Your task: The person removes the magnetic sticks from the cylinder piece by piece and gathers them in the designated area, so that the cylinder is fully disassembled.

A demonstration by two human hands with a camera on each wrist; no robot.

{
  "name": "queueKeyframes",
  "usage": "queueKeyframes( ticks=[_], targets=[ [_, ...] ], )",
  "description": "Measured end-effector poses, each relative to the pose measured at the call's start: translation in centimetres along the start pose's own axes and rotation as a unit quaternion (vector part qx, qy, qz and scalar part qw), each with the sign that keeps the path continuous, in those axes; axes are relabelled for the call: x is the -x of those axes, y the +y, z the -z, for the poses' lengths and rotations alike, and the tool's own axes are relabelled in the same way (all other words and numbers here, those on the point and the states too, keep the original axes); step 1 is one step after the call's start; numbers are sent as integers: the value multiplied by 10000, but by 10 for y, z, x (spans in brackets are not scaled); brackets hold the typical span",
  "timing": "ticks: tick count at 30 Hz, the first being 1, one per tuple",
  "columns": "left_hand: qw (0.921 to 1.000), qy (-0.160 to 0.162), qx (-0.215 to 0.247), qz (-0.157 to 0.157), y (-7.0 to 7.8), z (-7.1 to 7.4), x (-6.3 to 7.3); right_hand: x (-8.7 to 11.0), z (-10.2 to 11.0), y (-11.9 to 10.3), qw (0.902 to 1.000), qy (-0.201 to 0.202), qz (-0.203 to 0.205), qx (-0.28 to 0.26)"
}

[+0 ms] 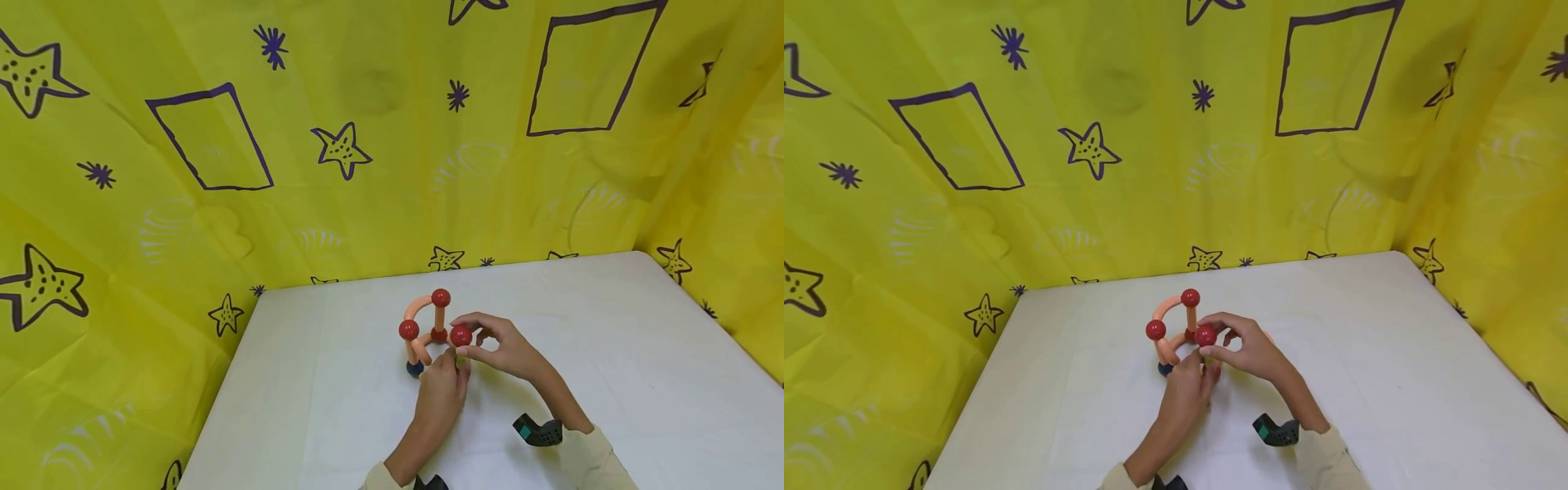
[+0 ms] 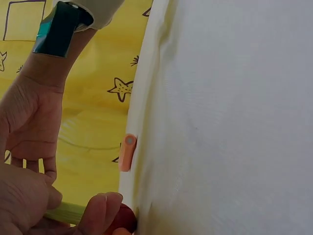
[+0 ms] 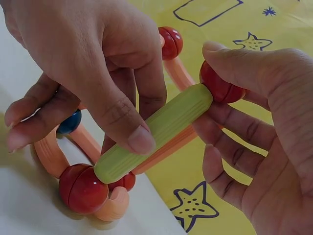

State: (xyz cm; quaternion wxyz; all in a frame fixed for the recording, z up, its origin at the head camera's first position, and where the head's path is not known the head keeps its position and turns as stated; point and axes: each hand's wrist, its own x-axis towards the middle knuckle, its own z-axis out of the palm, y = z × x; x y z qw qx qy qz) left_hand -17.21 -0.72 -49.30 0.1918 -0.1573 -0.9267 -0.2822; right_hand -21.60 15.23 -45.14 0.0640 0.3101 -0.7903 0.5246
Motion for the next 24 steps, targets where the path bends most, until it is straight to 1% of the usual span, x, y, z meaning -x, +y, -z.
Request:
queueKeyframes(
  ticks=[6,12,14,19,24],
  targets=[
    [9998,-94,156,71,0,1,-4,0,0,1,10000,-7,-22,-26],
    [9971,-230,656,315,-2,1,-9,-1,1,0,10000,-14,-37,34],
    [9960,-231,779,363,-2,1,-10,-2,1,0,10000,-1,75,55],
    [9965,-79,775,306,-2,-1,-9,-1,1,-1,9986,6,480,203],
    [9968,16,776,198,-2,-2,-8,-1,2,-4,9975,43,582,409]
  ],
)
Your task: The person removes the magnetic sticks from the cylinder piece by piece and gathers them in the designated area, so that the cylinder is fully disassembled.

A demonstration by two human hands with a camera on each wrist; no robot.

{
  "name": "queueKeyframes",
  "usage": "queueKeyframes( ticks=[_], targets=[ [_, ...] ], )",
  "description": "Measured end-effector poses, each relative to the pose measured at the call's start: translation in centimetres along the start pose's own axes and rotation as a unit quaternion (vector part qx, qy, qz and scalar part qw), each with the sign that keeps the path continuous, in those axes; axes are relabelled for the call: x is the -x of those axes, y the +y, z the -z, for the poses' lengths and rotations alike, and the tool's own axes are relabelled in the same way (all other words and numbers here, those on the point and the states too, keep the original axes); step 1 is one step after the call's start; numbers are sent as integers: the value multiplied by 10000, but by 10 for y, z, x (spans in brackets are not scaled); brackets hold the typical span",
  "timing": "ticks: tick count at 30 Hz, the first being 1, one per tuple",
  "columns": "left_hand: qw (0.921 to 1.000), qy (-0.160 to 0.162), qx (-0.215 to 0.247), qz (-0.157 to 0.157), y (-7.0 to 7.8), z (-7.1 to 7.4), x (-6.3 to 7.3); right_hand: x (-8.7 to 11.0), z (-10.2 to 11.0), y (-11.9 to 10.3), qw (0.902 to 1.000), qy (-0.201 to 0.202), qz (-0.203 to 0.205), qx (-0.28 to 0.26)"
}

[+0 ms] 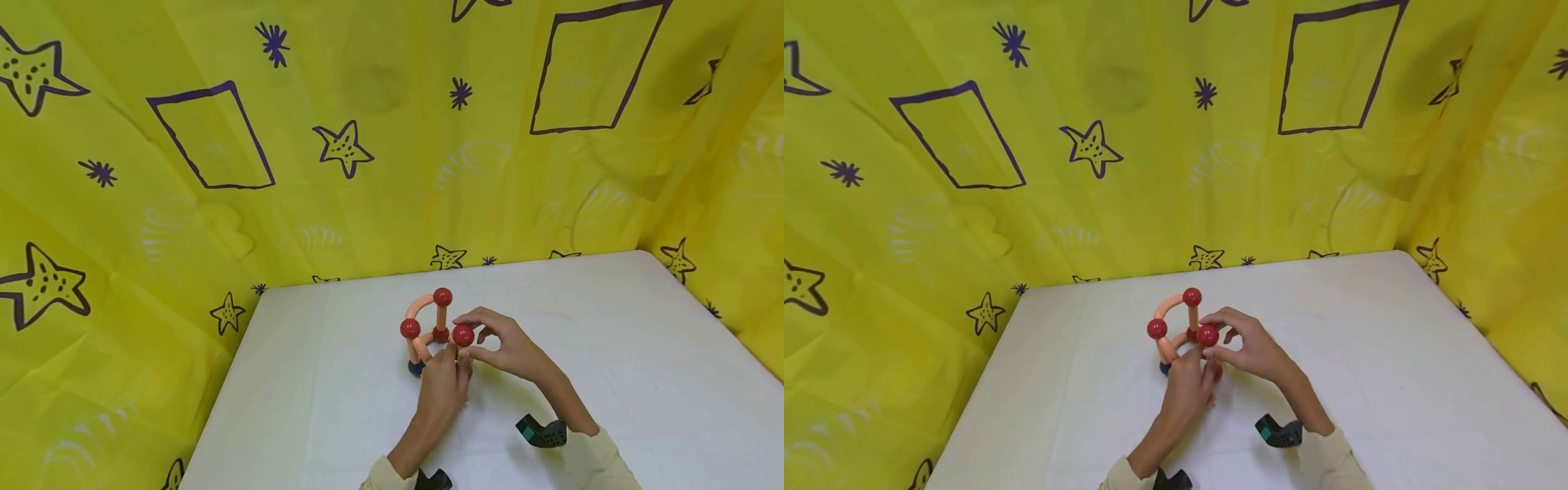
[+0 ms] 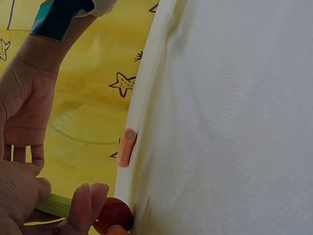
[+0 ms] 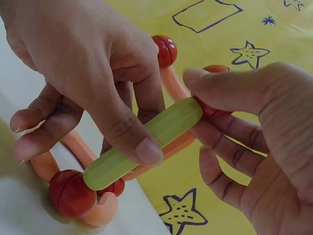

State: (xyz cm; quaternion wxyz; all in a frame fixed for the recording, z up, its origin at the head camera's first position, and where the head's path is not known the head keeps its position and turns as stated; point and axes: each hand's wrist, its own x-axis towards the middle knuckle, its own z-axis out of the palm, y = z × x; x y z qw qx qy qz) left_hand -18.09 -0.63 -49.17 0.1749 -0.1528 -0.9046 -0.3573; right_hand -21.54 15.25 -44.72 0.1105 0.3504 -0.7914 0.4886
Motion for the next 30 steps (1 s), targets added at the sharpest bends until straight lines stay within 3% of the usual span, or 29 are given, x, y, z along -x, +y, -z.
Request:
queueKeyframes(
  ticks=[7,15,19,24,30],
  targets=[
    [9989,129,-322,-304,-1,1,-1,-2,2,-3,9992,116,125,363],
    [9986,201,-300,-391,-2,0,0,-2,0,-1,9985,138,126,514],
    [9988,228,-229,-355,-1,-1,0,-2,0,-2,9982,264,-141,519],
    [9996,-69,-222,-145,3,0,1,-1,3,-2,9947,613,-687,452],
    [9987,88,-414,-293,3,0,2,-1,4,1,9941,689,-712,433]
  ],
)
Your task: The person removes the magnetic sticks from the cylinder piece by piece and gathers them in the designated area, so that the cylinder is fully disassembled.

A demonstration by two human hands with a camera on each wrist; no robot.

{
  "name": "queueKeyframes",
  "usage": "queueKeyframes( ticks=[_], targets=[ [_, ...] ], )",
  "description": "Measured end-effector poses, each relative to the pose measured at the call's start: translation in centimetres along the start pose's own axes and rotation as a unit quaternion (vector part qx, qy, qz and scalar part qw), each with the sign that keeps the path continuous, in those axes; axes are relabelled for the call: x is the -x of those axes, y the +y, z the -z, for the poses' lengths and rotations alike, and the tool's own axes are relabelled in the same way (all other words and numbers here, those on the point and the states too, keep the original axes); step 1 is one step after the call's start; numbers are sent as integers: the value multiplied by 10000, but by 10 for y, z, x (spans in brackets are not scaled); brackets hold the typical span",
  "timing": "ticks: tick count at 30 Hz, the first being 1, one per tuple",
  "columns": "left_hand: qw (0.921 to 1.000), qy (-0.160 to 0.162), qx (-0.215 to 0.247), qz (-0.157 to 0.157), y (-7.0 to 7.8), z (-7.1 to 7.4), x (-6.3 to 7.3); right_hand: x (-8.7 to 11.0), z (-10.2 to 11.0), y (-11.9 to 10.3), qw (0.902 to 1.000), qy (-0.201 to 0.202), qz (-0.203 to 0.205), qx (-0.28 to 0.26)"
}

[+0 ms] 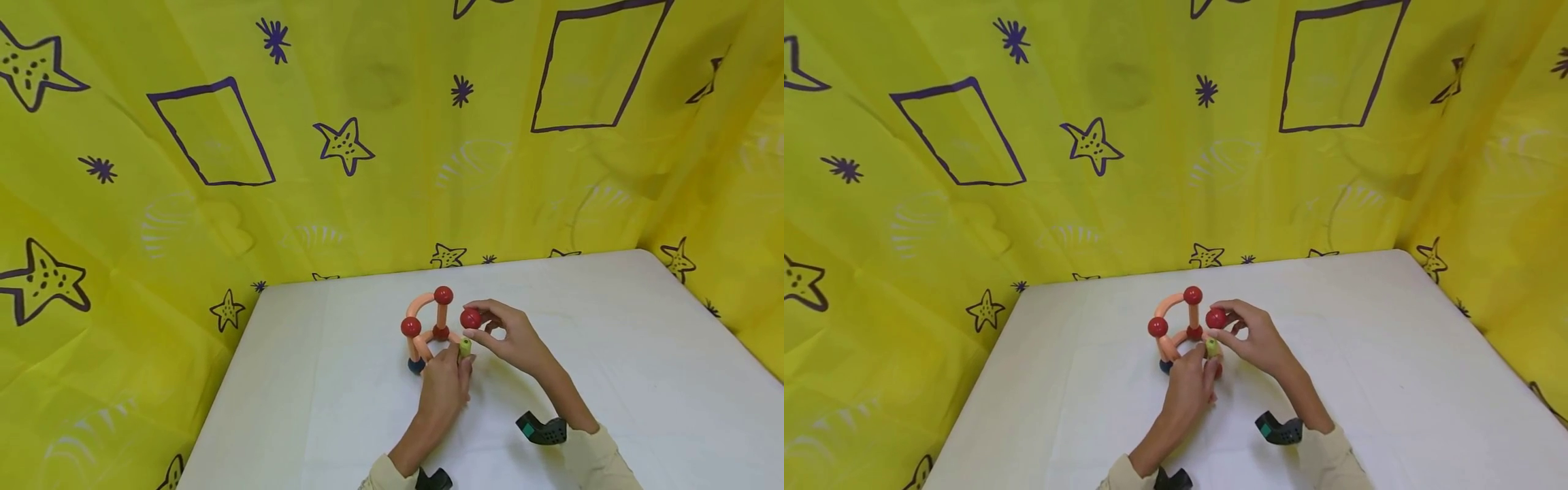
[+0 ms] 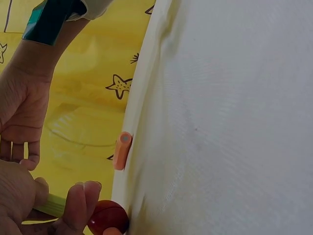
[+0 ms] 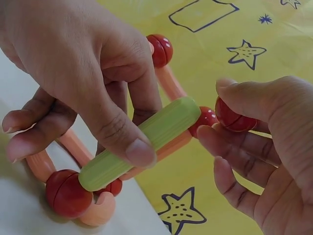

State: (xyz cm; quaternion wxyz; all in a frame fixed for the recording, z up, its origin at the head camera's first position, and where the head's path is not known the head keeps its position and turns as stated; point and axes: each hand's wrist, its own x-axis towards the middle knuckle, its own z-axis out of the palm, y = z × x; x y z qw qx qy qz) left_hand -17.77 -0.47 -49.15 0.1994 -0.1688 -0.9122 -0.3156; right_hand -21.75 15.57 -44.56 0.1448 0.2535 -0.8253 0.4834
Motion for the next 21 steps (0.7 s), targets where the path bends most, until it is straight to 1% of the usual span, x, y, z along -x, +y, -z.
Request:
queueKeyframes(
  ticks=[2,4,6,9,15,21],
  targets=[
    [10000,18,70,-43,-1,0,0,0,0,1,10000,33,-60,-51],
    [9999,6,159,-58,-2,-1,0,0,0,3,9997,69,-216,-96],
    [9998,-20,208,-52,-2,-1,0,-1,0,5,9989,107,-442,-133],
    [9994,-142,315,52,-1,0,0,-1,-1,9,9955,165,-910,-198],
    [9969,-488,463,408,2,1,-1,-5,-2,26,9819,327,-1828,-365],
    [9960,-569,395,559,2,2,-1,-19,-9,49,9661,375,-2518,-426]
  ],
)
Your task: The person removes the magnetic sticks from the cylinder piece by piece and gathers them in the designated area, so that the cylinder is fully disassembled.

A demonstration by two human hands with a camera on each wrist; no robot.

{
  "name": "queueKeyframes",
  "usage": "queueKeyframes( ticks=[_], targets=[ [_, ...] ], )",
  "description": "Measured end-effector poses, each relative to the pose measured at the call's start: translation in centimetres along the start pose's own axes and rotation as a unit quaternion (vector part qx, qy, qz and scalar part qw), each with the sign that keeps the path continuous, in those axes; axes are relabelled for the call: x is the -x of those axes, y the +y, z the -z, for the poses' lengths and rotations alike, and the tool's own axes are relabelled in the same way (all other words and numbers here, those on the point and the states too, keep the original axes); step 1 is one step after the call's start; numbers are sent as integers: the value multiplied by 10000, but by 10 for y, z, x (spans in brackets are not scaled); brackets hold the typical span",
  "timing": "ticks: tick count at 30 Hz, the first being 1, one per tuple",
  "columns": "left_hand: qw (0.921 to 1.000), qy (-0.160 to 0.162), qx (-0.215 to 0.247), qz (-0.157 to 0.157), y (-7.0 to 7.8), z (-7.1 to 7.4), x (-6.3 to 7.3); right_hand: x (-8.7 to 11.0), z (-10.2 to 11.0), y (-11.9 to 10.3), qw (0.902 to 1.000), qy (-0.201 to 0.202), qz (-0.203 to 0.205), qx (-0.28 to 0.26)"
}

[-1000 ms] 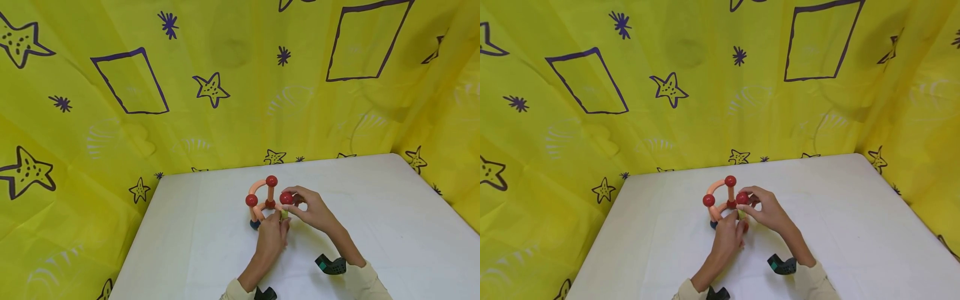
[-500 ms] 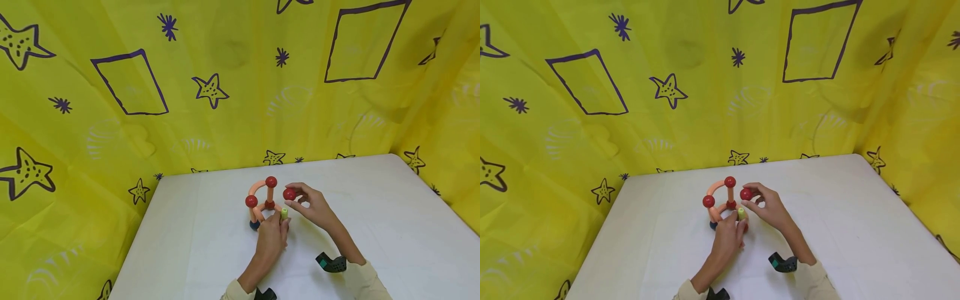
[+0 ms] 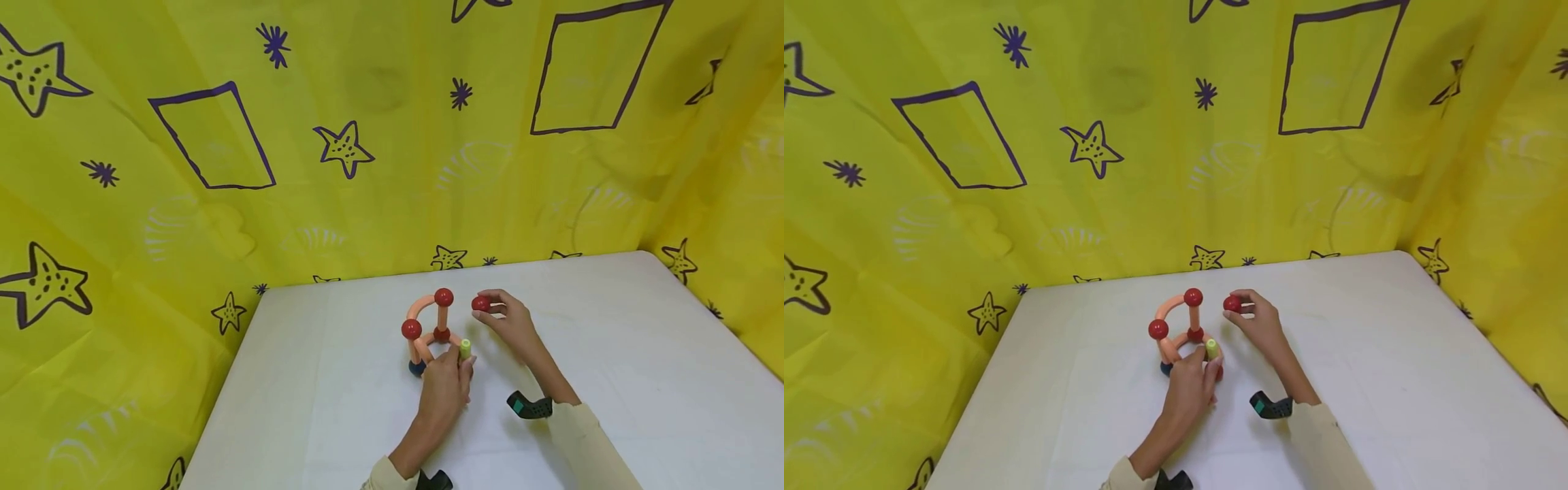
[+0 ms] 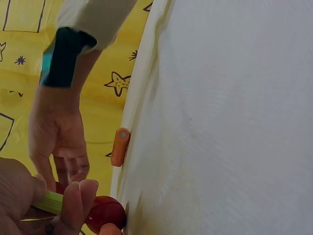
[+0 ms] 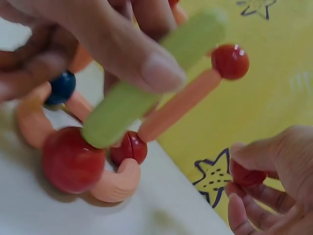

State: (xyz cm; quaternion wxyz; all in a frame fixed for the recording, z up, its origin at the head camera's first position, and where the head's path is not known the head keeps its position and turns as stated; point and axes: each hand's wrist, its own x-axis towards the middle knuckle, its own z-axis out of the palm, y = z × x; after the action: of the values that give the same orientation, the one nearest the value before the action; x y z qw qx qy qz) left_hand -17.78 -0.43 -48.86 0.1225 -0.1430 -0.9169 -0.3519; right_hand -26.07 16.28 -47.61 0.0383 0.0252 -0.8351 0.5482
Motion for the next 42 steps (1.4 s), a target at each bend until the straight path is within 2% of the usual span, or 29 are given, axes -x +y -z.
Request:
queueKeyframes(
  ticks=[4,13,19,25,30,33,37,42],
  targets=[
    [10000,37,-42,-37,-1,1,0,-22,-6,4,9994,71,-329,102],
    [9998,27,198,-39,-2,2,1,-69,-15,18,9961,146,-584,644],
    [9997,158,-22,-200,-6,2,1,-90,-24,24,9959,54,-585,687],
    [9992,193,-80,-345,-5,1,-1,-101,-32,28,9942,96,-784,729],
    [9992,198,-105,-333,-4,0,0,-105,-36,33,9947,435,-568,740],
    [9997,80,113,-207,-4,0,0,-107,-38,35,9946,551,-455,750],
    [9994,-62,318,-92,-5,0,1,-108,-38,35,9947,575,-506,687],
    [9997,80,98,-219,-6,0,0,-111,-38,35,9950,503,-586,627]
  ],
)
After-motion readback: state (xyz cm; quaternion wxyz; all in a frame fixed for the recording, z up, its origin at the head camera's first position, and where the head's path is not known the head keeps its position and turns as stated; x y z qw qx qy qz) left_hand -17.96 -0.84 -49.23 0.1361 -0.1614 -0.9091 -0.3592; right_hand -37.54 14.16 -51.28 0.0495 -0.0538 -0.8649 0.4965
